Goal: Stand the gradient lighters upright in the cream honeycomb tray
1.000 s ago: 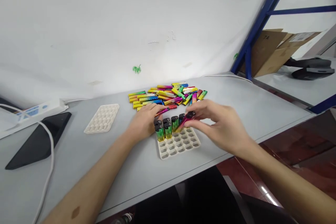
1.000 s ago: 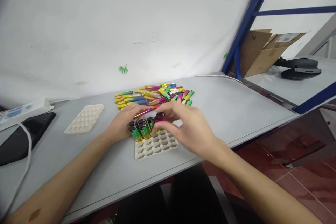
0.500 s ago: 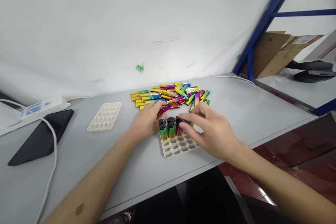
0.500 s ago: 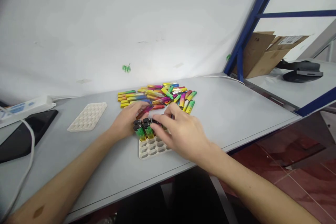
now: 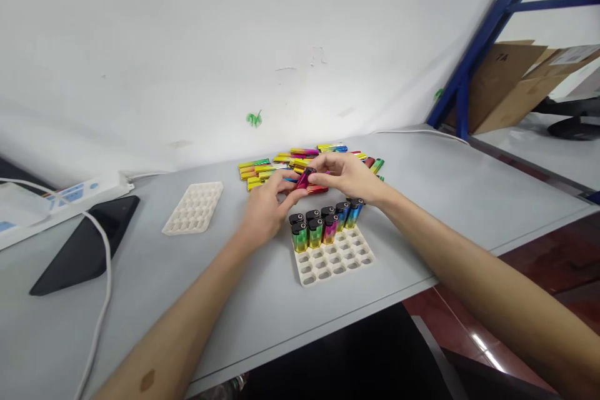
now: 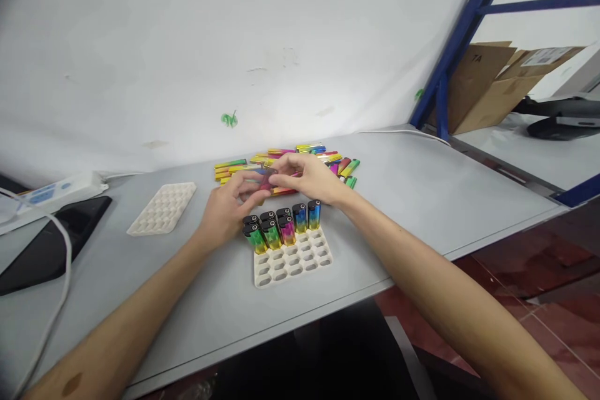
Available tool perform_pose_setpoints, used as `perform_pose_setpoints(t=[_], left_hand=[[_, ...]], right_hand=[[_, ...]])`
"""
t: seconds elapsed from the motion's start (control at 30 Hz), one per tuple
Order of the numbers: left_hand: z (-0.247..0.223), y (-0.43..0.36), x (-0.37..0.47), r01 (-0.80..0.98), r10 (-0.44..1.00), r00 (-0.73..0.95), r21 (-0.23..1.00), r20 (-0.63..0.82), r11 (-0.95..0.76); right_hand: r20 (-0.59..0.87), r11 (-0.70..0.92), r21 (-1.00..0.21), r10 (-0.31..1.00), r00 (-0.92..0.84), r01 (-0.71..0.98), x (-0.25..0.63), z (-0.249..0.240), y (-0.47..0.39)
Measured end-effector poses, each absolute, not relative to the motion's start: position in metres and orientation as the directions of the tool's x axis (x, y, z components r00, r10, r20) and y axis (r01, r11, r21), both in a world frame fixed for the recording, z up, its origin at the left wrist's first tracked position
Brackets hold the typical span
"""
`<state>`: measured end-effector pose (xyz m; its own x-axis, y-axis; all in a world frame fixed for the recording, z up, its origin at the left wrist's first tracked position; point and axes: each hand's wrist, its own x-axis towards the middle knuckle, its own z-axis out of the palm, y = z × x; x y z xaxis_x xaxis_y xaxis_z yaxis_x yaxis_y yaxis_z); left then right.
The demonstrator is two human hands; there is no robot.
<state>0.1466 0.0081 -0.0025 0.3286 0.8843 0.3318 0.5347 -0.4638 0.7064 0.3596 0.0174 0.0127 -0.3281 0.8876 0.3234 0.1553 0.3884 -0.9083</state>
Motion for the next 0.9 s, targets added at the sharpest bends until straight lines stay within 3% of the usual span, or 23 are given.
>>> perform_pose_setpoints(t=[0.1,0.17,0.27,0.37,0.53,0.7,0.9], left_hand=[[-0.004,0.011,0.147,0.553,0.865,0.323,0.665,0.383,-0.501],[-0.008,0.014,0.145,0.61,0.811,0.397,0.537,0.428,-0.582],[-0.015,0.019,0.142,0.648,0.715,0.576,0.312,0.396,-0.695],[-0.019,0.021,0.14,0.651,0.686,0.657,0.225,0.313,-0.725],[-0.014,0.02,0.138,0.701,0.738,0.618,0.236,0.272,-0.673],[-0.011,0.02,0.137,0.733,0.775,0.575,0.254,0.264,-0.631],[-0.009,0.017,0.139,0.719,0.773,0.583,0.284,0.251,-0.634]], right_hand=[[0.315,0.302,-0.949,0.929,-0.194,-0.093,0.361,0.008,0.019],[0.274,0.25,-0.945,0.958,-0.09,-0.212,0.366,0.01,0.021],[0.154,0.155,-0.946,0.988,0.023,-0.283,0.374,0.015,0.02],[0.058,0.07,-0.957,0.997,0.052,-0.282,0.377,0.019,0.017],[-0.01,0.005,-0.972,0.998,0.062,-0.235,0.38,0.021,0.015],[0.03,0.033,-0.985,0.999,0.023,-0.169,0.378,0.016,0.013],[0.05,0.033,-0.969,0.997,-0.065,-0.246,0.373,0.016,0.01]])
